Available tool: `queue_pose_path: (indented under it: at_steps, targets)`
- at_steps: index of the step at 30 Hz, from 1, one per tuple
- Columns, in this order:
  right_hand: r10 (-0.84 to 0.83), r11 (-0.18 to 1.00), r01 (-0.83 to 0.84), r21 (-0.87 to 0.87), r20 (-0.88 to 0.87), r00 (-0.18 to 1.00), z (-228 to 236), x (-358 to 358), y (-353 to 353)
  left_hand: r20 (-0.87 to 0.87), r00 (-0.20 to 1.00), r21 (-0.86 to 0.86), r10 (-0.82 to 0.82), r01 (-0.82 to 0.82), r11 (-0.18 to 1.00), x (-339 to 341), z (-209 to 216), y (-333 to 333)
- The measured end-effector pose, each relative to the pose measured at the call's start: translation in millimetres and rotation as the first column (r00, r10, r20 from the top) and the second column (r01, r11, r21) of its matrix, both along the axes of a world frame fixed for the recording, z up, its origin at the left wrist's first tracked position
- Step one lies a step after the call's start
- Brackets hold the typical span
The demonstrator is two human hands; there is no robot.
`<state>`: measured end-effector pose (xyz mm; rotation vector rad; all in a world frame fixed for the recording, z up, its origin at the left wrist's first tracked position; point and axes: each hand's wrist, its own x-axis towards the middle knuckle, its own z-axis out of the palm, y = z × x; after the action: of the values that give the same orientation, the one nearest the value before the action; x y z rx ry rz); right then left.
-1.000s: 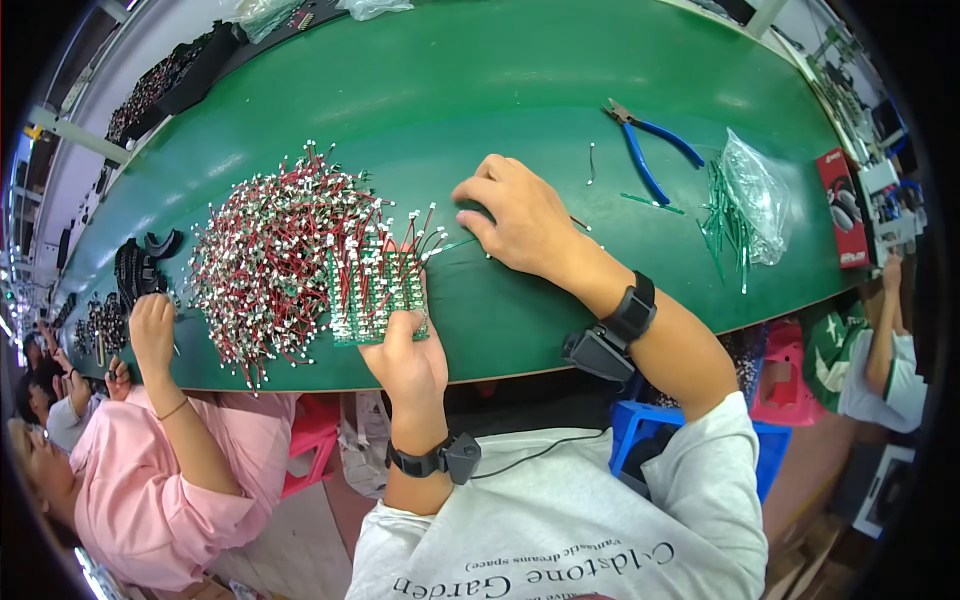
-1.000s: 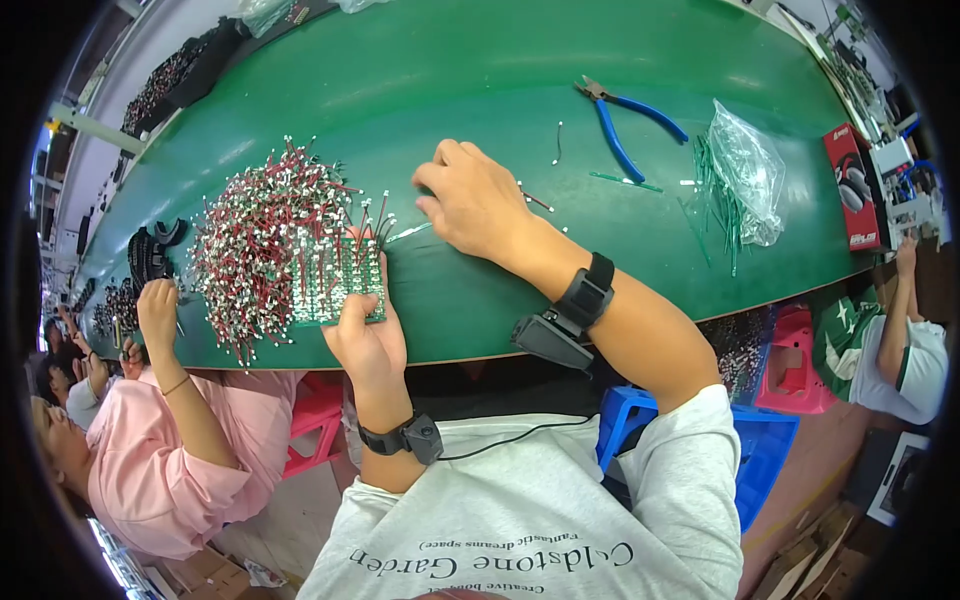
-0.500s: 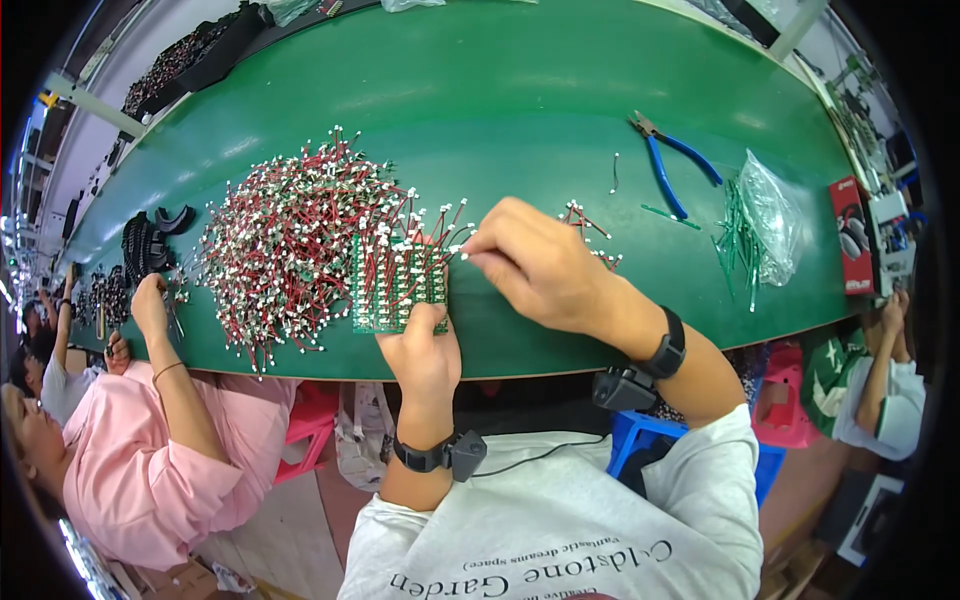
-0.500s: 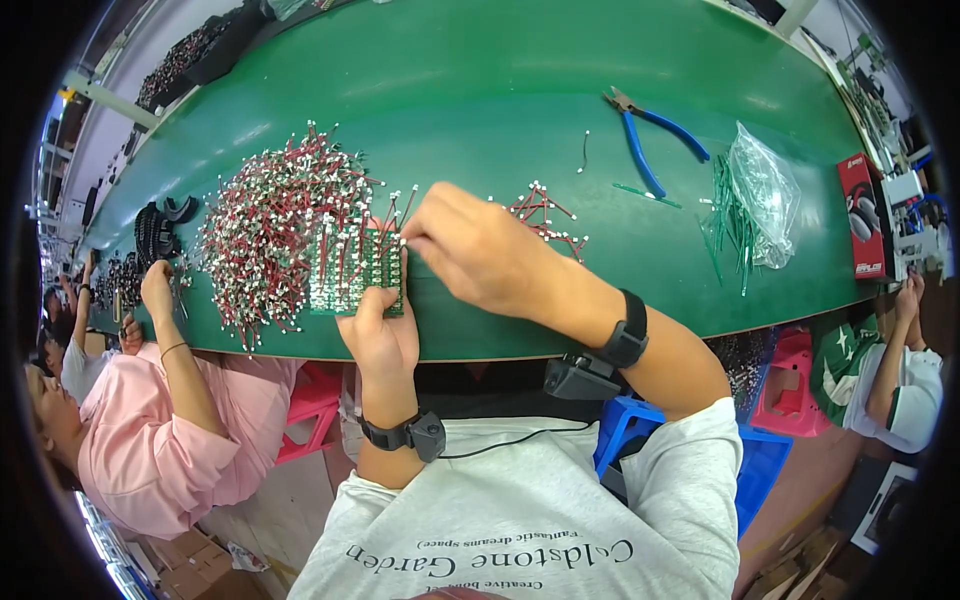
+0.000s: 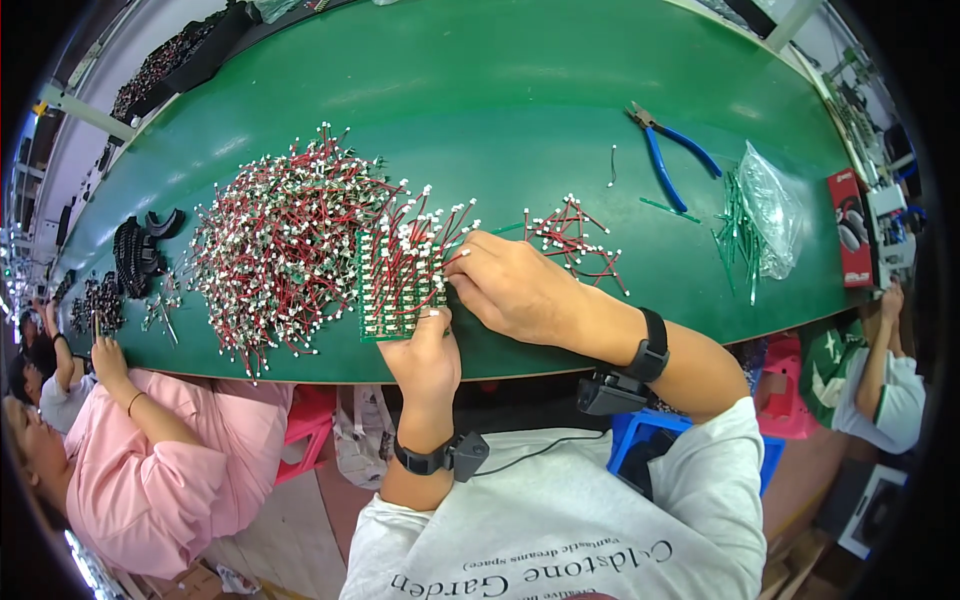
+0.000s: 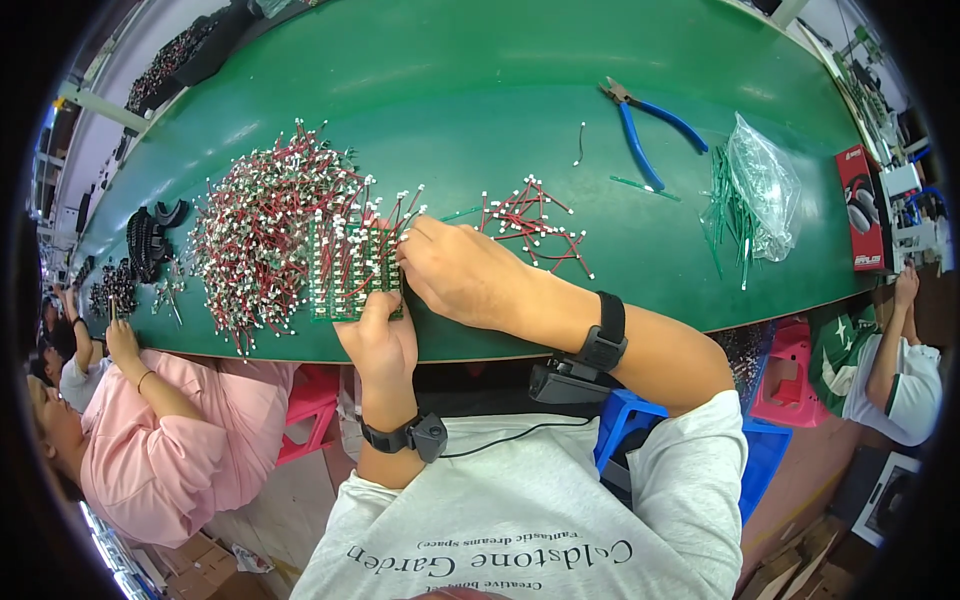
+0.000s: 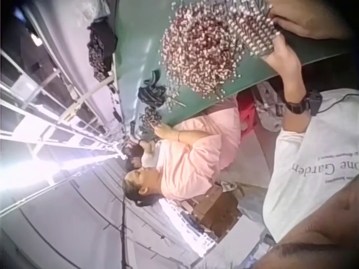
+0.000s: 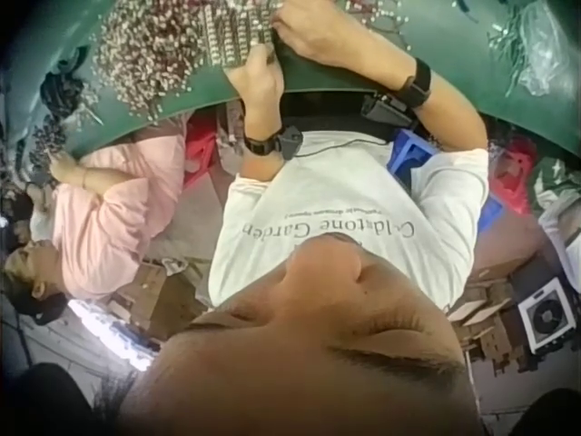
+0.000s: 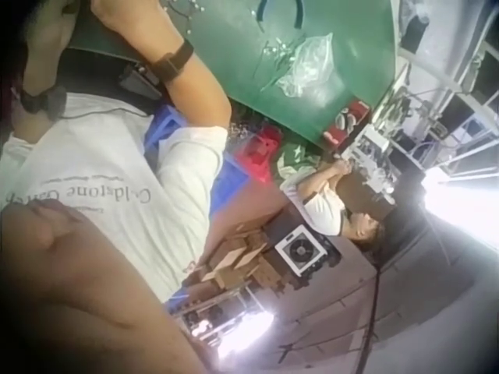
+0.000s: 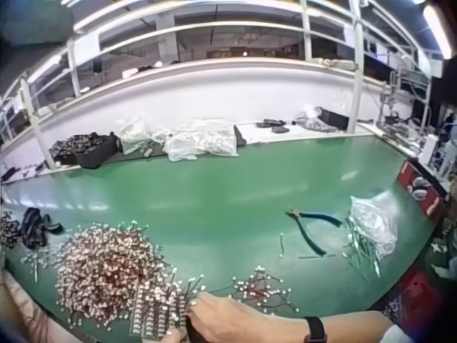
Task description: Manually assembling LED components onto a fixture.
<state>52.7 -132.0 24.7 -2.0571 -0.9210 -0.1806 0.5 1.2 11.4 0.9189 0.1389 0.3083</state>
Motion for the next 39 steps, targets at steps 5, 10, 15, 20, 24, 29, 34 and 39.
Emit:
queue_pose_path:
  at_steps: [5,10,15,20,24,29,34,39]
  targets:
    - [-0.010,0.999,0.011,-0.050,0.018,1.000,1,-1,0,-0.001,1.000,0.017,0.002,-0.002,1.000,-1,-1,-1]
    - [-0.021,0.980,0.043,-0.192,0.114,0.993,7,-3,1,0.057,0.998,0.080,-0.014,0.009,0.997,-4,-14,2]
    - [-0.043,0.968,0.095,-0.232,0.218,0.975,4,-5,6,0.055,0.998,0.212,0.018,-0.030,0.977,-3,-20,-1]
    - [-0.070,0.957,0.132,-0.260,0.234,0.970,10,-9,4,0.047,0.999,0.064,-0.020,0.017,0.998,-2,-13,1]
    - [-0.056,0.945,0.166,-0.282,0.360,0.931,6,-10,7,0.051,0.997,0.045,-0.062,0.060,0.997,-3,-12,2]
    - [-0.084,0.956,0.166,-0.242,0.317,0.945,9,-10,4,0.003,0.999,0.002,-0.051,0.051,0.999,-3,-12,6]
    - [-0.101,0.968,0.166,-0.186,0.317,0.943,4,-7,7,0.130,0.987,0.004,-0.097,0.097,0.995,-3,-24,11]
    - [-0.114,0.966,0.184,-0.182,0.336,0.935,2,-7,10,0.123,0.989,-0.045,-0.076,0.082,0.996,-4,-19,7]
